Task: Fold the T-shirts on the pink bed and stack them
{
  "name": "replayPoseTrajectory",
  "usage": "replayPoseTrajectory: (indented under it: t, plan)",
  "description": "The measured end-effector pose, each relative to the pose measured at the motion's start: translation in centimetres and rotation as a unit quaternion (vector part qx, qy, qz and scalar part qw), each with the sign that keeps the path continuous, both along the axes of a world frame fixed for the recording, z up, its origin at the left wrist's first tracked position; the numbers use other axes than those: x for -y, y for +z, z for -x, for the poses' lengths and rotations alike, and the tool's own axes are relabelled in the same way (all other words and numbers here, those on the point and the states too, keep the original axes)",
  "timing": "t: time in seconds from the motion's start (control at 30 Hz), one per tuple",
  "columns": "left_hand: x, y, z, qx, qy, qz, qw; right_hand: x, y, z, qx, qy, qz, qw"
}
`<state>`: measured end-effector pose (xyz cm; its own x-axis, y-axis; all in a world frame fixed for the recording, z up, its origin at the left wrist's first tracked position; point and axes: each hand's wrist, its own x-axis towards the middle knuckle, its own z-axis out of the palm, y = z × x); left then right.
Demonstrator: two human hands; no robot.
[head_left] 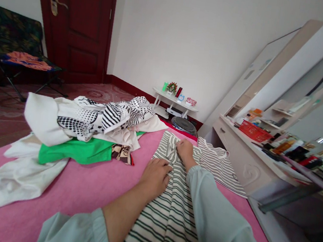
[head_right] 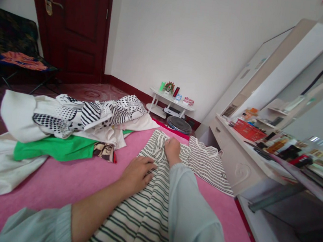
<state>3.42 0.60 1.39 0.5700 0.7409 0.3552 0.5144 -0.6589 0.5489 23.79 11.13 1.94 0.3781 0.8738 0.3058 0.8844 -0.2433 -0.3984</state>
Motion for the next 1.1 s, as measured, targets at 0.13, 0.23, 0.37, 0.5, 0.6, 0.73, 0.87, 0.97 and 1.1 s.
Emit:
replayPoseTrajectory:
  t: [0.13,0.23,0.37,0.5,0.6,0.73,0.87,0.97,1.1]
  plan:
    - [0.0,-0.3,-0.1,-0.014,0.011,-0.006,1.0,0.1,-0.7,0.1,-0.058,0.043,-0.012,0.997]
    - [-0.1,-0.5,-0.1,-0.03,0.018,-0.005,0.999,1.6,-0.5,0.0,-0.109,0.09,0.008,0.99]
    - [-0.2,-0.6,-0.1,-0.038,0.013,-0.002,0.999,6.4,0.5,-0.8,-0.216,0.169,-0.022,0.961]
    - [-0.3,-0.6,0.2,-0.04,0.0,0.005,0.999,13.9,1.0,-0.8,-0.189,0.203,-0.044,0.96]
    - [-0.3,-0.6,0.4,-0.037,-0.015,0.006,0.999,19.4,0.6,0.2,-0.14,0.206,-0.03,0.968]
    - [-0.1,-0.3,0.7,-0.022,-0.042,0.017,0.999,25.3,0.1,2.4,-0.117,0.235,-0.037,0.964]
    - [1.1,0.0,2.1,-0.029,-0.077,0.018,0.996,30.1,0.4,3.8,-0.128,0.257,-0.011,0.958]
    - [2.9,0.0,4.5,-0.043,-0.13,0.022,0.99,32.9,1.0,4.1,-0.128,0.276,0.004,0.952]
    - [6.2,0.0,8.0,-0.061,-0.195,0.042,0.978,34.1,2.1,5.2,-0.134,0.278,-0.005,0.951]
